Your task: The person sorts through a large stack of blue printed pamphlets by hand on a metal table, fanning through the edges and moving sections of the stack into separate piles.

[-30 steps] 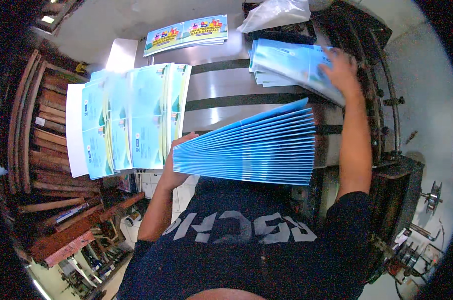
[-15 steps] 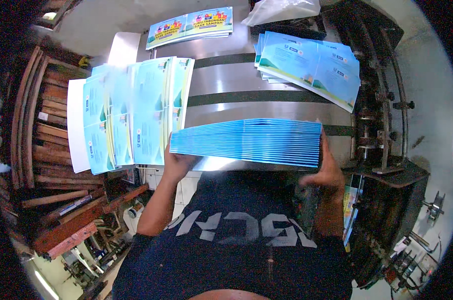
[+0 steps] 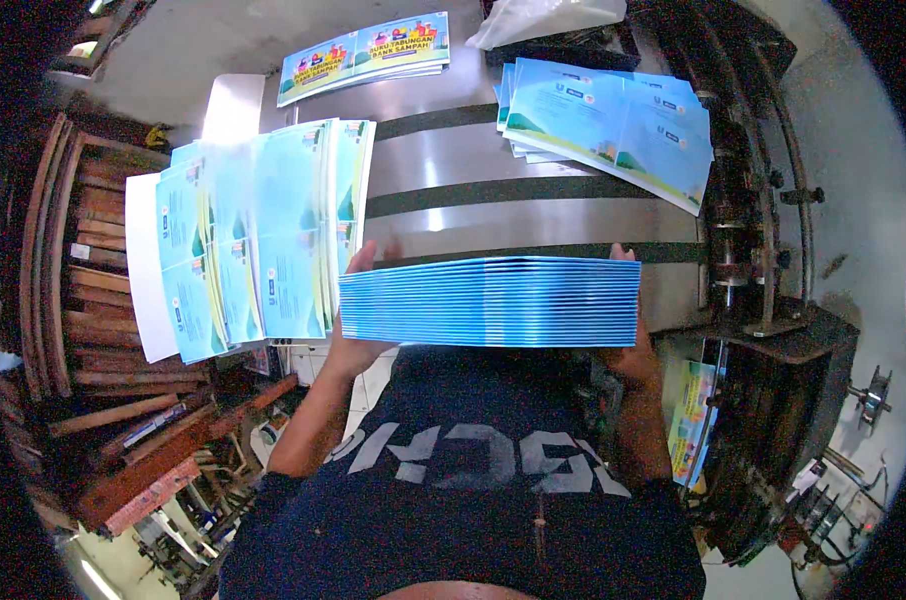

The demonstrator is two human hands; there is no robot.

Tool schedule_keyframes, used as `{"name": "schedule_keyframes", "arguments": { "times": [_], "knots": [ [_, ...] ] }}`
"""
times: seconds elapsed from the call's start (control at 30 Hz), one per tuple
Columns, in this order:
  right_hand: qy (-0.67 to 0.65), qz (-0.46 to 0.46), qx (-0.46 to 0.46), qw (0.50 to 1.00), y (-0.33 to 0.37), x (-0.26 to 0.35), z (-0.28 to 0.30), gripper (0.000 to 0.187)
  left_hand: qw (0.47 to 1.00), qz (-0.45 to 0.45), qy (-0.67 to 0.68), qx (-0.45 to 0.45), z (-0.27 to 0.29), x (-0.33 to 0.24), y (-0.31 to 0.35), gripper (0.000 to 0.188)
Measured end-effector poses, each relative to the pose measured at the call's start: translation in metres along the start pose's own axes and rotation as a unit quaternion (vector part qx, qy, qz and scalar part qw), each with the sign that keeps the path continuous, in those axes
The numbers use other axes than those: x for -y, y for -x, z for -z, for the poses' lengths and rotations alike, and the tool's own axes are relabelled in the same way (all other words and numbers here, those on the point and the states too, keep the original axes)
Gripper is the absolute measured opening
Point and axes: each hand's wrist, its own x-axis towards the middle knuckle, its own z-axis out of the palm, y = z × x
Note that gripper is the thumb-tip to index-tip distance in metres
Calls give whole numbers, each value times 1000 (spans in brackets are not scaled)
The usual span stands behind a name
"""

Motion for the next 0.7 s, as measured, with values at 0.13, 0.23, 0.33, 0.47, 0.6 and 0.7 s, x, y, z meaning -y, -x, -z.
{"name": "schedule_keyframes", "arguments": {
  "times": [0.13, 0.23, 0.33, 0.47, 0.6, 0.7],
  "knots": [
    [-173, -132, -27, 976, -4, 14, -3, 74, 1000, 9, -21, 9, -5, -7, -7, 78],
    [-144, -138, -93, 975, 8, 8, -14, 66, 991, 94, 78, -49, -5, -26, 0, 61],
    [-104, -232, -151, 955, 37, -15, -13, 66, 976, 167, 141, -16, 3, -59, -25, 55],
    [-54, -403, -36, 913, -2, 48, 20, 77, 973, 209, 83, 53, -5, -65, -62, 50],
    [289, -197, -78, 934, -60, 80, 36, 89, 967, 232, 55, 91, -13, -57, -84, 47],
    [321, -38, 58, 944, -124, 73, -24, 86, 958, 258, 36, 120, -12, -47, -87, 50]
  ]
}}
